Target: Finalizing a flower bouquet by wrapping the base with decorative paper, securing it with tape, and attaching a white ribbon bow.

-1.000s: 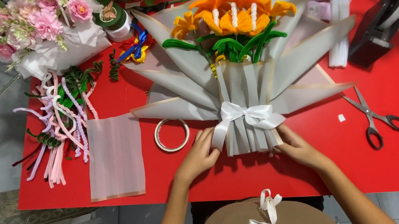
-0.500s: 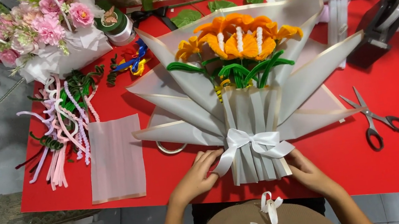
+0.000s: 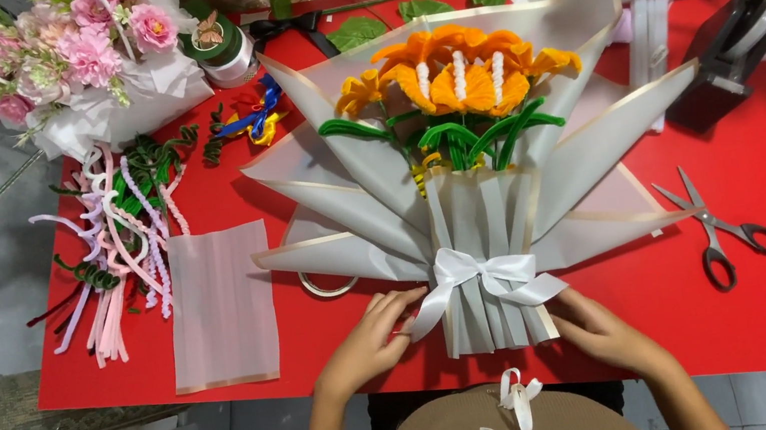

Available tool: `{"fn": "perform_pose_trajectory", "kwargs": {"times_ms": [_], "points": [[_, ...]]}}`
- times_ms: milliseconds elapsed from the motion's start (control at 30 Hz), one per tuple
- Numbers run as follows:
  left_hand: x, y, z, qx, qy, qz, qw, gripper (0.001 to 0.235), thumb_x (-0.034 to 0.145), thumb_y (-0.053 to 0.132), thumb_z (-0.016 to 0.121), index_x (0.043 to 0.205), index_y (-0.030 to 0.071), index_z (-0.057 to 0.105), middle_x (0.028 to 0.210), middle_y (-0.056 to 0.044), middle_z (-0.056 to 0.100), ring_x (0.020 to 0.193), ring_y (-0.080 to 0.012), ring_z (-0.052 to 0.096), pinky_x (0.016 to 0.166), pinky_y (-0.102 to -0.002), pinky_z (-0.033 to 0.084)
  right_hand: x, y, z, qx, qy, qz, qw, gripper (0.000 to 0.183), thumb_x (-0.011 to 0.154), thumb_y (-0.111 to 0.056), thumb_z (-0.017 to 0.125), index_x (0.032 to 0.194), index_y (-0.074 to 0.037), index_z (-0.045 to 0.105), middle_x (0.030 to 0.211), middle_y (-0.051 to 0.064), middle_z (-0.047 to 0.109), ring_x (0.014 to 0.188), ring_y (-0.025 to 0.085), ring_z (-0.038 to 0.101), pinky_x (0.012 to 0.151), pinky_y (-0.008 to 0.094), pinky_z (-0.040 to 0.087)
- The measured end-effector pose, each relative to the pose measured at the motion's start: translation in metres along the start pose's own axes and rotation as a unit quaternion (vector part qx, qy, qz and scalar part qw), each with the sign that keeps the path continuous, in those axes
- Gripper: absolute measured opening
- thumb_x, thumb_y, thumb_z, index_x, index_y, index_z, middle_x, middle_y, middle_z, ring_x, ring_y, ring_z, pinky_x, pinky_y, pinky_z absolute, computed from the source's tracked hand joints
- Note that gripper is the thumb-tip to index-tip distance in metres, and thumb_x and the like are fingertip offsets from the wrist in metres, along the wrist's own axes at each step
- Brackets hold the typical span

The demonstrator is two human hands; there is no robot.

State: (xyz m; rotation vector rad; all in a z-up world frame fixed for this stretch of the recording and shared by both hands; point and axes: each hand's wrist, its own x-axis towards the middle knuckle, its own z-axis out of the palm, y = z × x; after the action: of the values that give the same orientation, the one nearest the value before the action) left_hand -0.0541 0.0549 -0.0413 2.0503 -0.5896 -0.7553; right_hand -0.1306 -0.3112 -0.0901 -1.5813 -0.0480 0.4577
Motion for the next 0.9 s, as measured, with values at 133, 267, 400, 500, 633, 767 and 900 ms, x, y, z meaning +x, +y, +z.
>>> {"fn": "perform_pose_trajectory", "kwargs": {"times_ms": [133, 267, 400, 500, 633, 767, 900], "points": [[-0.020, 0.012, -0.027, 0.019, 0.079, 0.058, 0.995, 0.041, 0.105, 0.021, 0.042, 0.141, 0.008, 0.054, 0.128, -0.006, 0.065, 0.120, -0.0208, 0.055, 0.111, -0.040, 0.034, -0.012, -0.044, -0.027, -0.161, 0.035, 0.128, 0.978, 0.035, 0.098, -0.029, 0.053, 0.120, -0.010, 0.074, 0.096, 0.003, 0.082, 0.082, 0.015, 0.077, 0.080, 0.029, 0.061], [-0.047, 0.012, -0.053, 0.028, 0.179, 0.030, 0.983, 0.040, 0.105, 0.022, 0.042, 0.140, 0.008, 0.056, 0.130, -0.005, 0.068, 0.124, -0.0198, 0.055, 0.108, -0.038, 0.040, -0.030, -0.034, -0.077, -0.139, 0.127, 0.184, 0.965, 0.035, 0.098, -0.017, 0.058, 0.123, -0.002, 0.076, 0.095, 0.017, 0.091, 0.077, 0.025, 0.084, 0.080, 0.035, 0.067], [-0.078, 0.000, -0.075, 0.054, 0.239, -0.028, 0.969, 0.038, 0.103, 0.021, 0.043, 0.136, 0.012, 0.061, 0.119, -0.001, 0.070, 0.119, -0.0196, 0.058, 0.101, -0.036, 0.044, -0.033, -0.031, -0.115, -0.137, 0.184, 0.159, 0.960, 0.032, 0.100, -0.012, 0.060, 0.123, 0.003, 0.077, 0.084, 0.025, 0.083, 0.081, 0.031, 0.081, 0.082, 0.039, 0.064], [-0.099, -0.015, -0.091, 0.074, 0.282, -0.108, 0.950, 0.041, 0.102, 0.022, 0.043, 0.141, 0.020, 0.057, 0.122, 0.002, 0.069, 0.118, -0.0147, 0.056, 0.081, -0.030, 0.051, -0.029, -0.017, -0.134, -0.134, 0.201, 0.066, 0.968, 0.031, 0.100, -0.008, 0.061, 0.126, 0.004, 0.073, 0.101, 0.014, 0.073, 0.072, 0.026, 0.070, 0.074, 0.037, 0.062], [-0.115, -0.057, -0.114, 0.176, 0.355, -0.103, 0.912, 0.039, 0.104, 0.021, 0.041, 0.136, 0.012, 0.061, 0.124, -0.003, 0.068, 0.114, -0.0247, 0.053, 0.099, -0.039, 0.043, -0.022, -0.007, -0.136, -0.159, 0.210, 0.059, 0.963, 0.022, 0.100, -0.012, 0.065, 0.114, 0.004, 0.075, 0.083, 0.012, 0.066, 0.070, 0.023, 0.067, 0.070, 0.032, 0.054], [-0.121, -0.067, -0.142, 0.241, 0.382, -0.104, 0.886, 0.036, 0.102, 0.015, 0.044, 0.131, 0.009, 0.063, 0.120, -0.005, 0.068, 0.109, -0.0288, 0.051, 0.099, -0.041, 0.040, -0.017, 0.001, -0.130, -0.123, 0.189, 0.038, 0.974, 0.018, 0.100, -0.011, 0.065, 0.092, 0.005, 0.068, 0.076, 0.014, 0.065, 0.072, 0.022, 0.066, 0.070, 0.033, 0.055], [-0.121, -0.074, -0.167, 0.232, 0.386, -0.153, 0.880, 0.039, 0.102, 0.015, 0.045, 0.136, 0.010, 0.063, 0.119, -0.006, 0.068, 0.111, -0.0303, 0.048, 0.095, -0.046, 0.044, -0.018, -0.004, -0.122, -0.128, 0.200, 0.041, 0.970, 0.029, 0.103, -0.014, 0.064, 0.080, 0.003, 0.064, 0.073, 0.014, 0.067, 0.074, 0.023, 0.068, 0.074, 0.034, 0.056]]}}
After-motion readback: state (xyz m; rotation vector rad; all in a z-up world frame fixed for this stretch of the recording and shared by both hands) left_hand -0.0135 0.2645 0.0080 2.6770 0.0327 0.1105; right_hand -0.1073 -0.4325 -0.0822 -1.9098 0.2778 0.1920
